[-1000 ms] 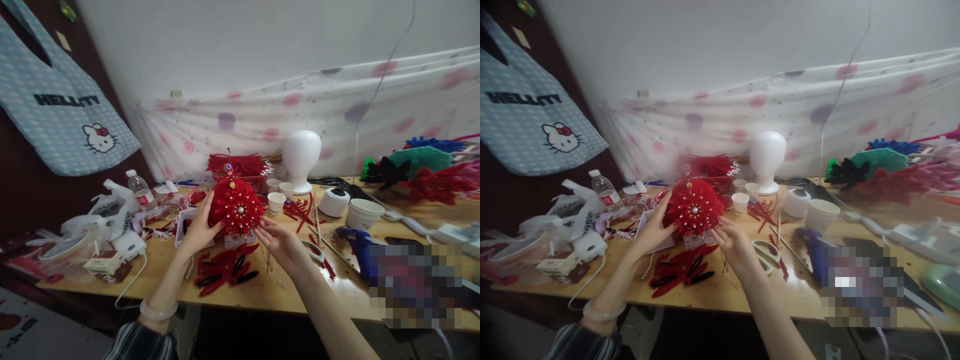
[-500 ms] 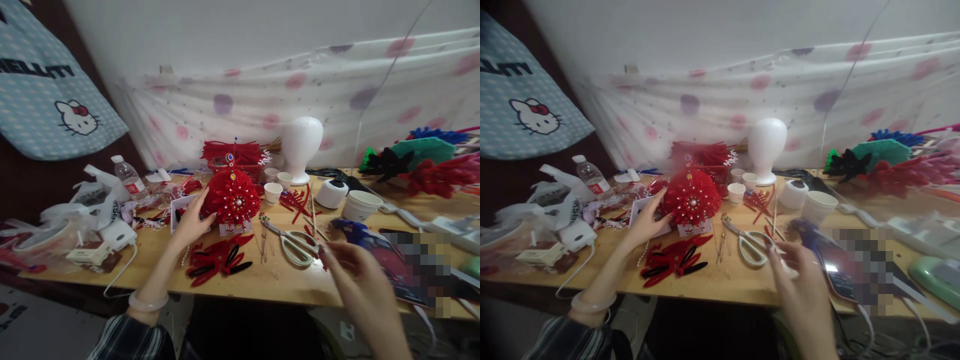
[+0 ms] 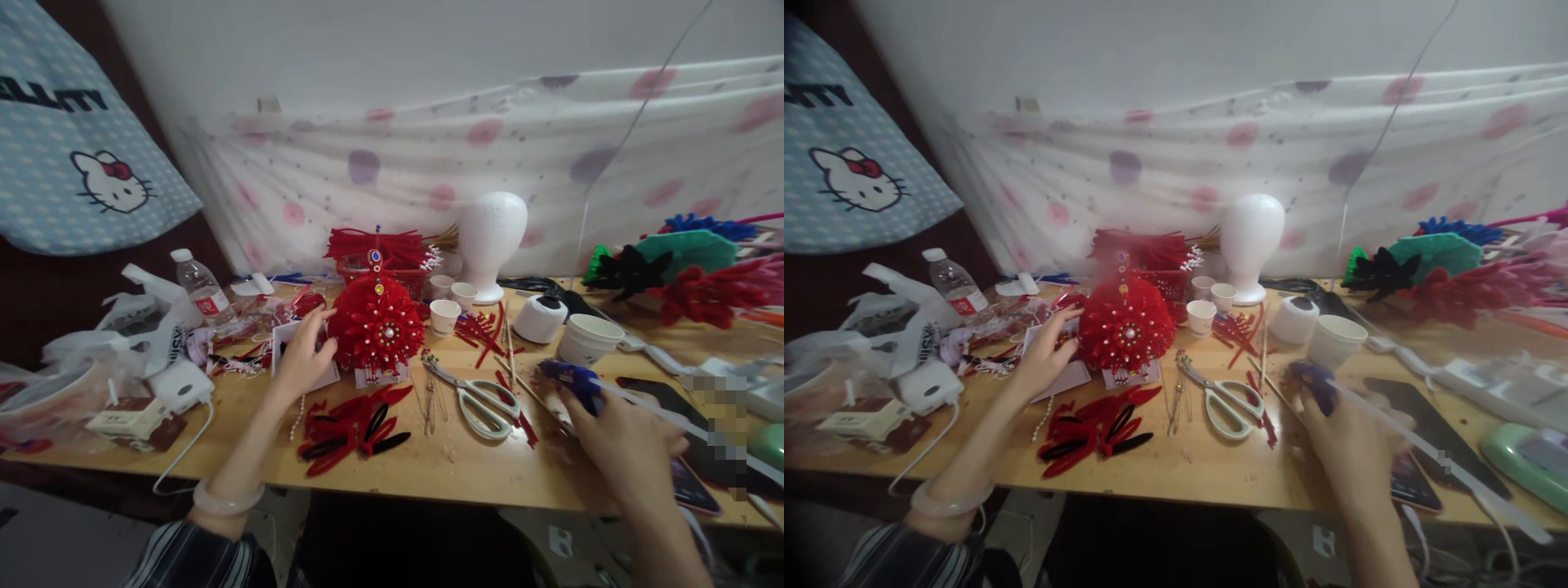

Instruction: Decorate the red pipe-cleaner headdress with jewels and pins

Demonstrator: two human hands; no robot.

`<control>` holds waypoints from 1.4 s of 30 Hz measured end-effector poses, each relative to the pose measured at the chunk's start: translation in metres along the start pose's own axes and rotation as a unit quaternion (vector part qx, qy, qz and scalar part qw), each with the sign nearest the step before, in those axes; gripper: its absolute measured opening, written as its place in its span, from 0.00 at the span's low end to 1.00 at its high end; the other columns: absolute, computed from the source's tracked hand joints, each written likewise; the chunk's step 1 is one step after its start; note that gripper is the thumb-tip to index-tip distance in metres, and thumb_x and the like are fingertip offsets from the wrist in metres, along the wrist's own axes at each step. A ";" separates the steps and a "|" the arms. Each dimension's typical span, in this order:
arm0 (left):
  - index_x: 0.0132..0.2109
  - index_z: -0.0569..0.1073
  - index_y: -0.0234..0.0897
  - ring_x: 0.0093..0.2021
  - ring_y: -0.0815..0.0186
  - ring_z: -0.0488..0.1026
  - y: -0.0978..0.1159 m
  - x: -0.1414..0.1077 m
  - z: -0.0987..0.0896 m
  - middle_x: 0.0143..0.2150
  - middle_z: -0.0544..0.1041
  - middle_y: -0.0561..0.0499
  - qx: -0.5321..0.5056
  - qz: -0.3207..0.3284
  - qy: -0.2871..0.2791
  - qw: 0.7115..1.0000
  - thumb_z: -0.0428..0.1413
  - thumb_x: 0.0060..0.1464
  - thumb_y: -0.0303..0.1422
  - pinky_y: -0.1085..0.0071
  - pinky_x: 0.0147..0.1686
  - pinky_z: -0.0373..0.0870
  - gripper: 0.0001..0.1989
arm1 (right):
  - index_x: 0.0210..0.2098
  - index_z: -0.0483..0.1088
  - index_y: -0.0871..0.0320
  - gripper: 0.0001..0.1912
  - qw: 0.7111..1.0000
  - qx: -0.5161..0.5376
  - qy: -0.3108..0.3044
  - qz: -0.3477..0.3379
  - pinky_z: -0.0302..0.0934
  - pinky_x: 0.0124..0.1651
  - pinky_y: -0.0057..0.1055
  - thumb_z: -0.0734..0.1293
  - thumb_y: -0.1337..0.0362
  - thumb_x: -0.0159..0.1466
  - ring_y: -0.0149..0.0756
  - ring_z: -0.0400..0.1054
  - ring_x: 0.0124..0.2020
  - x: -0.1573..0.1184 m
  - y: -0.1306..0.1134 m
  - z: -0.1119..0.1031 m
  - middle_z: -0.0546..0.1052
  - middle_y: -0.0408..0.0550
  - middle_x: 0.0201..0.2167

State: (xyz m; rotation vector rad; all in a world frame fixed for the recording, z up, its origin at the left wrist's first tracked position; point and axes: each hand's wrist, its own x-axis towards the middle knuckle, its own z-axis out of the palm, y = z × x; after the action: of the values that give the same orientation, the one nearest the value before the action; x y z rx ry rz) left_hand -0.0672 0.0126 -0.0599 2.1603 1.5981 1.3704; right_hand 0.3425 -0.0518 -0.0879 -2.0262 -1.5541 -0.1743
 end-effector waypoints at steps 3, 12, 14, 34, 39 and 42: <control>0.52 0.71 0.34 0.65 0.52 0.63 0.009 0.012 -0.002 0.61 0.69 0.38 0.001 0.003 0.042 0.999 0.48 0.55 0.31 0.49 0.65 0.58 0.19 | 0.31 0.74 0.61 0.23 0.989 -0.147 -0.002 0.007 0.57 0.34 0.51 0.56 0.52 0.66 0.67 0.72 0.37 0.005 -0.007 -0.010 0.74 0.68 0.29; 0.64 0.65 0.39 0.71 0.59 0.54 0.025 0.017 0.010 0.69 0.62 0.46 -0.092 0.123 -0.012 0.988 0.39 0.67 0.38 0.52 0.70 0.48 0.24 | 0.37 0.65 0.46 0.12 0.951 0.308 0.003 -0.005 0.64 0.22 0.34 0.67 0.50 0.59 0.40 0.72 0.20 -0.045 -0.093 -0.038 0.76 0.46 0.26; 0.66 0.63 0.40 0.71 0.55 0.52 0.022 0.017 0.011 0.71 0.59 0.44 -0.089 0.135 -0.055 0.985 0.38 0.66 0.50 0.49 0.70 0.47 0.30 | 0.39 0.67 0.48 0.12 0.939 0.341 -0.037 -0.036 0.65 0.24 0.33 0.65 0.50 0.61 0.40 0.73 0.23 -0.057 -0.125 -0.030 0.78 0.45 0.27; 0.69 0.51 0.46 0.73 0.47 0.45 0.018 0.015 0.019 0.73 0.50 0.41 0.035 0.190 -0.080 0.978 0.45 0.56 0.62 0.43 0.68 0.44 0.41 | 0.33 0.73 0.48 0.06 0.978 0.155 -0.105 -0.093 0.63 0.21 0.29 0.66 0.56 0.60 0.38 0.72 0.18 -0.054 -0.168 0.008 0.77 0.39 0.19; 0.70 0.51 0.47 0.73 0.49 0.44 0.015 0.016 0.019 0.74 0.49 0.43 0.024 0.188 -0.086 0.978 0.36 0.60 0.61 0.43 0.68 0.43 0.38 | 0.33 0.74 0.47 0.05 0.976 0.157 -0.123 -0.090 0.61 0.19 0.28 0.65 0.60 0.59 0.37 0.71 0.16 -0.055 -0.165 0.014 0.75 0.38 0.17; 0.69 0.51 0.47 0.73 0.48 0.46 0.016 0.015 0.020 0.74 0.49 0.43 0.031 0.194 -0.078 0.977 0.41 0.60 0.60 0.43 0.68 0.44 0.37 | 0.33 0.75 0.47 0.04 0.975 0.162 -0.129 -0.084 0.63 0.21 0.28 0.68 0.58 0.58 0.36 0.70 0.16 -0.057 -0.164 0.015 0.76 0.37 0.18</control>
State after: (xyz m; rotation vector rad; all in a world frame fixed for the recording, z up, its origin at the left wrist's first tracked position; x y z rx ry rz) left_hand -0.0411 0.0262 -0.0537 2.6470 1.2224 1.2096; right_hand 0.1705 -0.0660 -0.0665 -1.7128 -1.7815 0.2729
